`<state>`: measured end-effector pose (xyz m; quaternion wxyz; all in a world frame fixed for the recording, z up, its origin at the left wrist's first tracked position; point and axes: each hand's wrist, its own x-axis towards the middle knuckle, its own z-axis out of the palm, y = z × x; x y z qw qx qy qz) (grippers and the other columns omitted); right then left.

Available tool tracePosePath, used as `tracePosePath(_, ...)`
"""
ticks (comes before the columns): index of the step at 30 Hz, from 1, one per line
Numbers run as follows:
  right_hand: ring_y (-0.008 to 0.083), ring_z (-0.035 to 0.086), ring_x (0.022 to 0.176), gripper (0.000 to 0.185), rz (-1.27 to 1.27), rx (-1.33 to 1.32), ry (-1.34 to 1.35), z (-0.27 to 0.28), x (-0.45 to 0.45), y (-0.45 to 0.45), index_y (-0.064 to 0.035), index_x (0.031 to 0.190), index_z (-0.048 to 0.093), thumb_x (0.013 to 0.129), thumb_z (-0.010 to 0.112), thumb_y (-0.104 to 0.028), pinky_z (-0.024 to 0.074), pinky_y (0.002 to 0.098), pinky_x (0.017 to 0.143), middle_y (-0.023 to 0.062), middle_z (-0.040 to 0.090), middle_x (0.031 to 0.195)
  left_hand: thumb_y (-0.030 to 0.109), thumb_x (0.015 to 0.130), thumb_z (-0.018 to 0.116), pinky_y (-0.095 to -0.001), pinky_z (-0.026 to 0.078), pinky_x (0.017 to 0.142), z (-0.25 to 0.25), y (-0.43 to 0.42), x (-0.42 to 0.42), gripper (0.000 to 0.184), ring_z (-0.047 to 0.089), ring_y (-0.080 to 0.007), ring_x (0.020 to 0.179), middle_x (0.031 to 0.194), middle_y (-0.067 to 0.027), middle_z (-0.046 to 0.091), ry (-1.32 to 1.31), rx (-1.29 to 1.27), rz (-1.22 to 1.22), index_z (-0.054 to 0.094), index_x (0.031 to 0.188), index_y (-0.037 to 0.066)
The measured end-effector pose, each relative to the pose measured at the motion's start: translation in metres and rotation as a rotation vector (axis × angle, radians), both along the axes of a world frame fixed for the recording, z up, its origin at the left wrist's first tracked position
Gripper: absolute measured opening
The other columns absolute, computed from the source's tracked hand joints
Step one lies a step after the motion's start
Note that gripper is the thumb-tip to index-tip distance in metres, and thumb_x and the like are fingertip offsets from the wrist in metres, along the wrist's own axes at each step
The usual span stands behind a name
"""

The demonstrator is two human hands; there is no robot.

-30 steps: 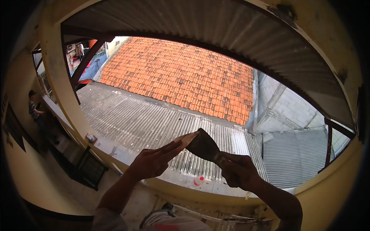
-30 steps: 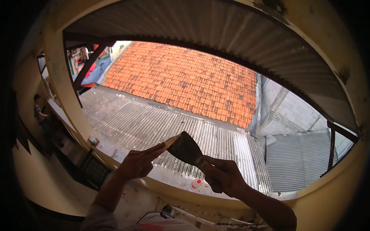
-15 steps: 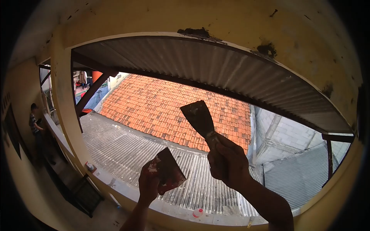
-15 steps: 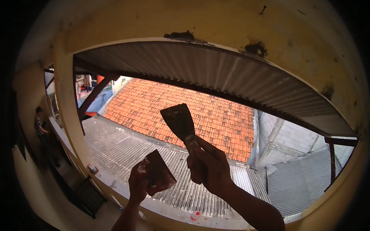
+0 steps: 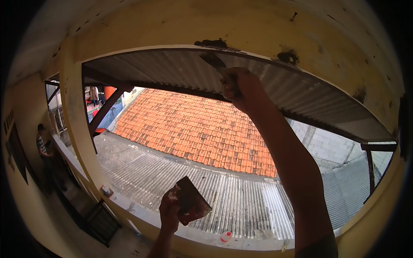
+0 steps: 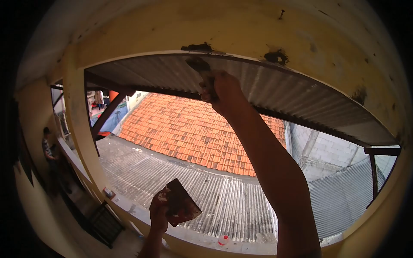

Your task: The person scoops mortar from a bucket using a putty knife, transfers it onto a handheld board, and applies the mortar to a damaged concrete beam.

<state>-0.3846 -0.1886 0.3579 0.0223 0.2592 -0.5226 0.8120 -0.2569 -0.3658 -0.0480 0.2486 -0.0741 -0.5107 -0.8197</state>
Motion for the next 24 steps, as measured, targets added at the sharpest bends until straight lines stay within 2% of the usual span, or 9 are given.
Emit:
tracePosePath(2, 0.0181, 0.049, 0.061, 0.023, -0.013, 0.021, -0.002, 0.006, -0.018, -0.005, 0.0019, 0.116, 0.056, 0.104, 0.045, -0.013, 0.0411, 0.0331, 0.050, 0.0173, 0.059, 0.088, -0.004, 0.081, 0.056, -0.0356, 0.051, 0.102, -0.002, -0.001, -0.002, 0.059, 0.060, -0.0194, 0.119, 0.129, -0.0107, 0.062, -0.007, 0.027, -0.017, 0.051, 0.141, -0.002)
tracePosePath(8, 0.0177, 0.049, 0.060, 0.022, 0.039, 0.010, -0.014, 0.013, -0.047, -0.006, -0.0014, 0.116, 0.057, 0.105, 0.043, -0.014, 0.0413, 0.0323, 0.050, 0.0155, 0.059, 0.085, -0.005, 0.081, 0.055, -0.0355, 0.050, 0.103, -0.008, -0.010, -0.001, 0.060, 0.060, -0.0197, 0.119, 0.130, -0.0108, 0.061, -0.025, 0.004, 0.012, 0.050, 0.141, -0.002)
tracePosePath(12, 0.0176, 0.048, 0.059, 0.024, 0.069, 0.004, 0.023, 0.019, -0.055, 0.001, 0.0000, 0.113, 0.058, 0.106, 0.041, -0.016, 0.0397, 0.0303, 0.049, 0.0146, 0.059, 0.084, -0.006, 0.081, 0.055, -0.0352, 0.050, 0.103, -0.018, -0.015, -0.005, 0.061, 0.060, -0.0194, 0.120, 0.130, -0.0104, 0.062, -0.009, 0.016, 0.008, 0.050, 0.141, -0.001)
tracePosePath(14, 0.0156, 0.046, 0.058, 0.026, 0.220, 0.045, 0.042, 0.027, -0.056, 0.010, 0.0023, 0.109, 0.060, 0.107, 0.041, -0.015, 0.0369, 0.0286, 0.047, 0.0143, 0.059, 0.082, -0.008, 0.080, 0.053, -0.0348, 0.049, 0.104, -0.017, -0.016, -0.003, 0.062, 0.060, -0.0189, 0.120, 0.130, -0.0100, 0.062, -0.026, -0.001, 0.018, 0.050, 0.142, 0.000)
tracePosePath(15, 0.0156, 0.046, 0.058, 0.026, 0.218, 0.044, 0.042, 0.028, -0.056, 0.011, 0.0023, 0.109, 0.060, 0.107, 0.041, -0.015, 0.0369, 0.0286, 0.047, 0.0143, 0.059, 0.082, -0.008, 0.080, 0.053, -0.0348, 0.049, 0.104, -0.016, -0.016, -0.004, 0.062, 0.060, -0.0189, 0.120, 0.130, -0.0100, 0.062, -0.027, -0.002, 0.016, 0.050, 0.142, 0.000)
tracePosePath(17, 0.0087, 0.040, 0.053, 0.016, 0.037, -0.107, 0.018, 0.030, -0.037, 0.005, 0.0027, 0.101, 0.057, 0.101, 0.051, -0.012, 0.0275, 0.0216, 0.043, 0.0076, 0.053, 0.075, -0.010, 0.081, 0.052, -0.0346, 0.050, 0.104, -0.016, -0.018, -0.004, 0.062, 0.059, -0.0183, 0.121, 0.131, -0.0097, 0.062, 0.024, -0.012, 0.023, 0.050, 0.142, 0.000)
tracePosePath(24, 0.0016, 0.036, 0.050, 0.013, 0.177, -0.108, 0.018, 0.042, -0.057, 0.061, 0.0026, 0.107, 0.054, 0.102, 0.052, -0.009, 0.0236, 0.0172, 0.039, 0.0003, 0.043, 0.072, -0.010, 0.081, 0.051, -0.0347, 0.050, 0.104, -0.013, -0.029, -0.001, 0.063, 0.060, -0.0187, 0.121, 0.131, -0.0095, 0.061, -0.011, -0.003, 0.033, 0.050, 0.143, 0.001)
